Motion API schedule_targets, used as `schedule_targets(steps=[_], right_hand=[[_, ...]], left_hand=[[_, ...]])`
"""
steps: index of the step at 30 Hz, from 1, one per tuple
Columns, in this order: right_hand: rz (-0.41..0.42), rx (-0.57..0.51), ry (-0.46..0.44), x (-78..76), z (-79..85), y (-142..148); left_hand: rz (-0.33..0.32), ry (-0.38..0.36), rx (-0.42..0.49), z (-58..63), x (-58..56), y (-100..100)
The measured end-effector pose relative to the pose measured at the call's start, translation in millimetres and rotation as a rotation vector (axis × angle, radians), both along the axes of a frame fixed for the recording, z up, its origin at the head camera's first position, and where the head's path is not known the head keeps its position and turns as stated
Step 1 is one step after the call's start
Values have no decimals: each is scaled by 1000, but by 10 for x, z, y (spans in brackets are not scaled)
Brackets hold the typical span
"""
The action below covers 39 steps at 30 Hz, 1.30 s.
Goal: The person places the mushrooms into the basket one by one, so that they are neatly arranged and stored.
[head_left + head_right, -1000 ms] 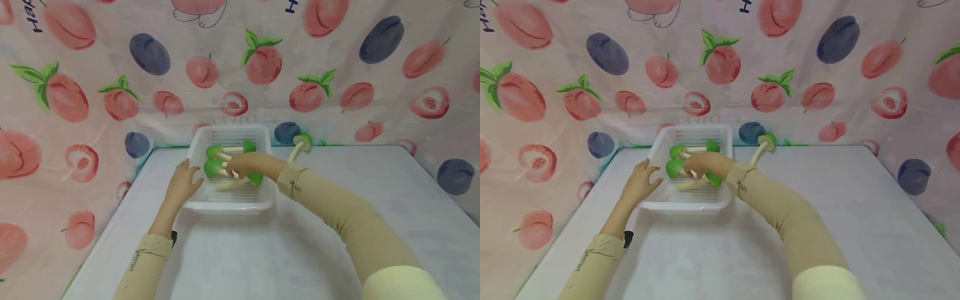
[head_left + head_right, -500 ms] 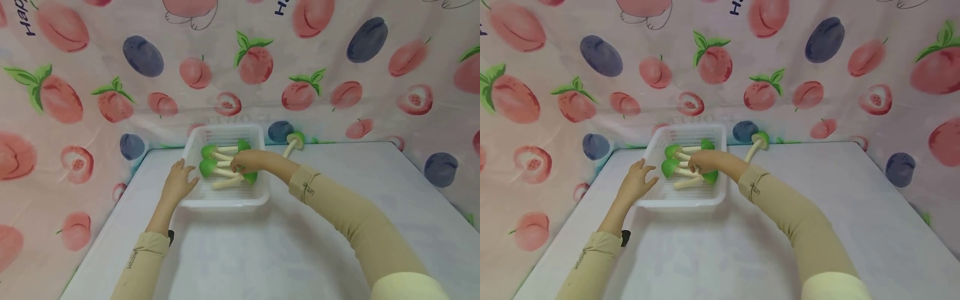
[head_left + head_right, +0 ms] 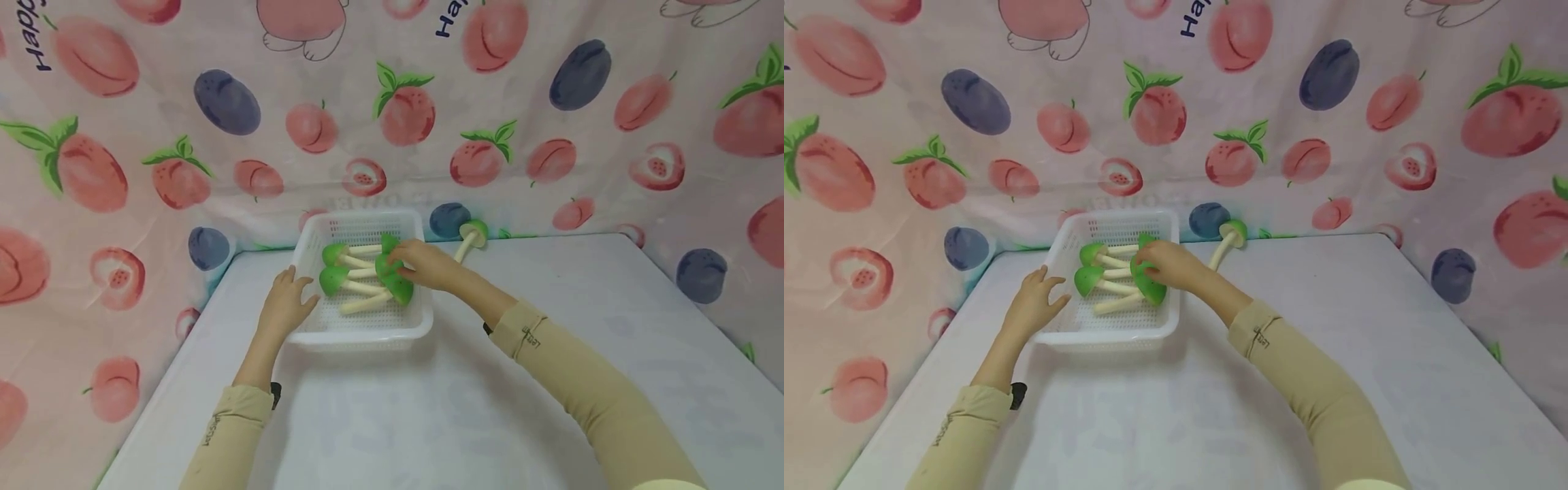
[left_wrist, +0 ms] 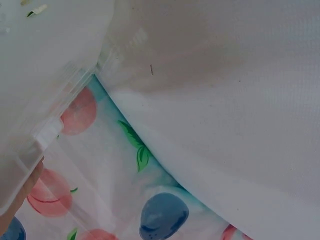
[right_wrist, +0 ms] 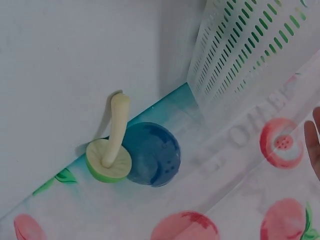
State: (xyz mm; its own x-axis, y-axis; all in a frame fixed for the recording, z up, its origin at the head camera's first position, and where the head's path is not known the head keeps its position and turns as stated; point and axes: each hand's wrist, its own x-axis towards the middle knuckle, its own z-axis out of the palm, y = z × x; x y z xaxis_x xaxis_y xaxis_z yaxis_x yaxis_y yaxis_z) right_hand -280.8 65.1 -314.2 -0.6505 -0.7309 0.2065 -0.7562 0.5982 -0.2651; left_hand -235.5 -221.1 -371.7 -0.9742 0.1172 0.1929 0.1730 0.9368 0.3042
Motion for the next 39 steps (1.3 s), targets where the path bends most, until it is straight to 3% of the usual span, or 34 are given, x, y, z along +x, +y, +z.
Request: schedule_targets(steps=[5,11,19,26,32,39], right_hand=[[-96,-206,78,43,-43,152],[-216,-351,50,92,-198,305],[-305,-382,83,132,-293,455],[-454,-415,22,14,-355,617],[-484,-370,32,-90,-430,714],[-527,-391,2,-276,-543,823]], left_hand=[[8,-13,6,5,-14,0],[10,-19,10,-23,11,-5],[1,-16,9,-64,35,-22],[-2,-14,13,-18,-6,-4],[-7,-12,21,-11,-2,0],[6,-17,18,-17,-12,-8]])
